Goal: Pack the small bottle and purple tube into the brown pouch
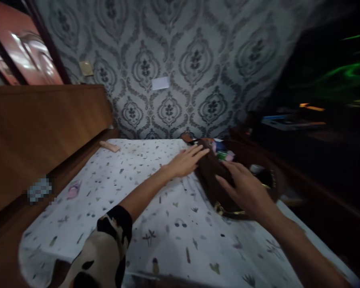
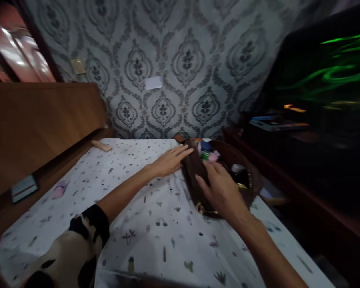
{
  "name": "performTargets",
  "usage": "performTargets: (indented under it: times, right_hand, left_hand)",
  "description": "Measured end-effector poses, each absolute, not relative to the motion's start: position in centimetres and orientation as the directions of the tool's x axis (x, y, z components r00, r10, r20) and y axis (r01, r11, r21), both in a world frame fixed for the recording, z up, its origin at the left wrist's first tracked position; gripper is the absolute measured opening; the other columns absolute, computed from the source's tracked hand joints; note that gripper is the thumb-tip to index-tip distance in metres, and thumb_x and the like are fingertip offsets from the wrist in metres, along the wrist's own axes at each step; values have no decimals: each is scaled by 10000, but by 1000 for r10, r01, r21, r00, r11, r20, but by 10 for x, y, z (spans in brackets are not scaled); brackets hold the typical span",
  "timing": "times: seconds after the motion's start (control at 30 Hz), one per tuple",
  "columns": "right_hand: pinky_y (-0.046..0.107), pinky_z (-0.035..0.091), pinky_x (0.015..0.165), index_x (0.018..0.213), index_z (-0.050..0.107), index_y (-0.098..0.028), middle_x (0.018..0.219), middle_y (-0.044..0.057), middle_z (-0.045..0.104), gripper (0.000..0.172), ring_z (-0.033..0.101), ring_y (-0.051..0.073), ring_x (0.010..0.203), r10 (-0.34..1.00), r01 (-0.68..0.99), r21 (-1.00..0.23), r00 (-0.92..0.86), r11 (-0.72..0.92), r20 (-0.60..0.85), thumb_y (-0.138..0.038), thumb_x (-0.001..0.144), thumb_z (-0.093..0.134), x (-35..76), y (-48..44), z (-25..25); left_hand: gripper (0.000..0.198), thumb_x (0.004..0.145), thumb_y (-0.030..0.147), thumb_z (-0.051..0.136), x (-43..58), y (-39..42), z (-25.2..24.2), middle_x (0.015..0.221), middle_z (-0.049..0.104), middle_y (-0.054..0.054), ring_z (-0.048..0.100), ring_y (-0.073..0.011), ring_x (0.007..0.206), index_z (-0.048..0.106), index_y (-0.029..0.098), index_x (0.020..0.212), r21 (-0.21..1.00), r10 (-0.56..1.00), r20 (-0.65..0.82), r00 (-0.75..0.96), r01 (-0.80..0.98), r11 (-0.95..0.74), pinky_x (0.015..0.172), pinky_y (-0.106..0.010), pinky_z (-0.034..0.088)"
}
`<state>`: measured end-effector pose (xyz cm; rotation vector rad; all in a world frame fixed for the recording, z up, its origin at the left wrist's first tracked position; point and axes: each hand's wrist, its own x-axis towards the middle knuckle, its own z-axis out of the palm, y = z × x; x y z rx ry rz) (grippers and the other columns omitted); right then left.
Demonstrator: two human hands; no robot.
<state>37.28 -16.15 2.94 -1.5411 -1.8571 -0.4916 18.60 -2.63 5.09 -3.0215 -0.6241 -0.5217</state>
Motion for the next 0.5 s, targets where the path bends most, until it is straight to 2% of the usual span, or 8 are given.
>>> performTargets:
  times: [0.1,0.27,0.33,0.4,0.5]
  right_hand:
    - [512,530,901,1226,611,-93,1170,267,671,432,659,375,1062,640,975,-20,-129,220,758,-389,948,464,368,-161,27]
    - [614,429,1051,1269,577,-108,1259,294,646,363,550,414,1308,512,976,79,-174,201,841,-295,987,444,343,-176,27]
    - [619,391,1106,1210,600,-173,1275,248,648,272,494,387,1374,456,954,67,-200,292,867,-244,972,489,331,-181,22]
    - [594,403,1122,1147,614,-218,1272,201,653,216,501,353,1377,422,902,42,-241,429,874,-203,954,519,318,-182,11]
    - [552,464,1090,1107,643,-219,1240,163,671,197,581,319,1296,485,797,-43,-322,602,813,-229,954,518,299,-176,-13]
  left_hand:
    - [676,977,247,408,160,-36,25,1668,217,-130,168,-267,1554,112,230,1585,96,418,310,854,409,-907,1189,-514,314]
    - [599,1037,362,354,95,-46,-12,1678,180,-132,147,-277,1559,174,193,1583,133,588,92,804,575,-807,1208,-547,272]
    - [583,1047,420,333,69,-46,-18,1671,212,-122,180,-262,1553,233,190,1574,134,664,17,747,657,-742,1220,-503,271]
    - [540,1051,439,326,45,-45,-20,1655,270,-104,214,-250,1544,332,212,1540,114,746,-2,666,741,-661,1226,-489,264]
    - [481,1050,405,335,11,-44,-18,1637,311,-115,198,-283,1547,434,219,1482,81,857,43,514,853,-516,1224,-590,198]
